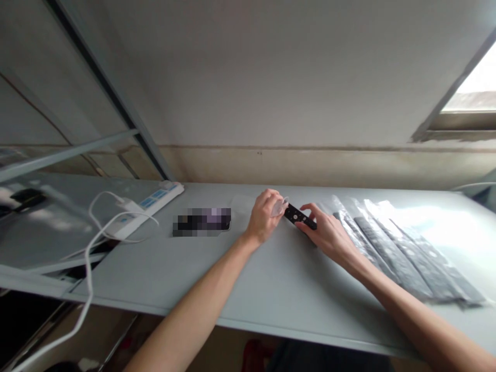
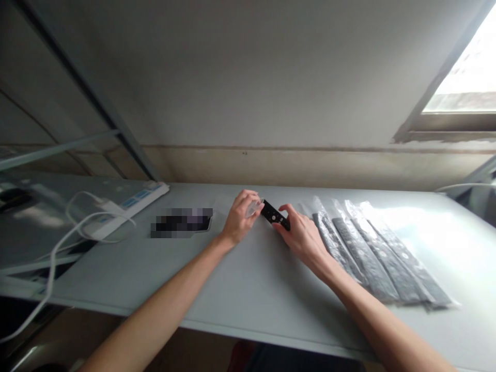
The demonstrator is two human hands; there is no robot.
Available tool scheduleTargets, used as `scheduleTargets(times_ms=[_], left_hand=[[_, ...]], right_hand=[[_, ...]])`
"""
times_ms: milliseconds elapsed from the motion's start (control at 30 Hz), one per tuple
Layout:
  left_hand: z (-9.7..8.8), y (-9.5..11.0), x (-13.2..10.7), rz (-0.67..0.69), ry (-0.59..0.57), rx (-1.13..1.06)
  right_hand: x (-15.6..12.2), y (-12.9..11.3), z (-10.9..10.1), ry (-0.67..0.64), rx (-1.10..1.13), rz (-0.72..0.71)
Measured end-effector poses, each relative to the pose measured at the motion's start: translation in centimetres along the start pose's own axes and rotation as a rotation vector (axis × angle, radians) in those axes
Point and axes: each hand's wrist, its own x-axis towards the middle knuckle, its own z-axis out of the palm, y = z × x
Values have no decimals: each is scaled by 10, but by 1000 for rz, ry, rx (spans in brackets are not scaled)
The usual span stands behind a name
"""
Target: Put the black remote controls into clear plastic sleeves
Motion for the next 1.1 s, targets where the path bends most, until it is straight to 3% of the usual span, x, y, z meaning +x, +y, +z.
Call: scheduleTargets(times_ms=[200, 367, 500, 733, 967, 1100], left_hand=[[2, -4, 1, 54, -41, 18], [2, -2, 0, 59, 66, -41], [-2, -1, 1, 53, 139, -26], [-3, -4, 2, 83, 185, 10], [-8, 0, 4, 161, 22, 277], [-16, 6, 8, 152, -29, 457]], right_hand=[[5, -6, 0, 172, 780, 357], [9, -3, 1, 355, 1102, 458], [13, 0, -2, 479, 1171, 332], [14, -4, -9, 417, 1073, 211], [21, 2, -20, 636, 1108, 283], [22, 6, -19, 634, 1112, 397]])
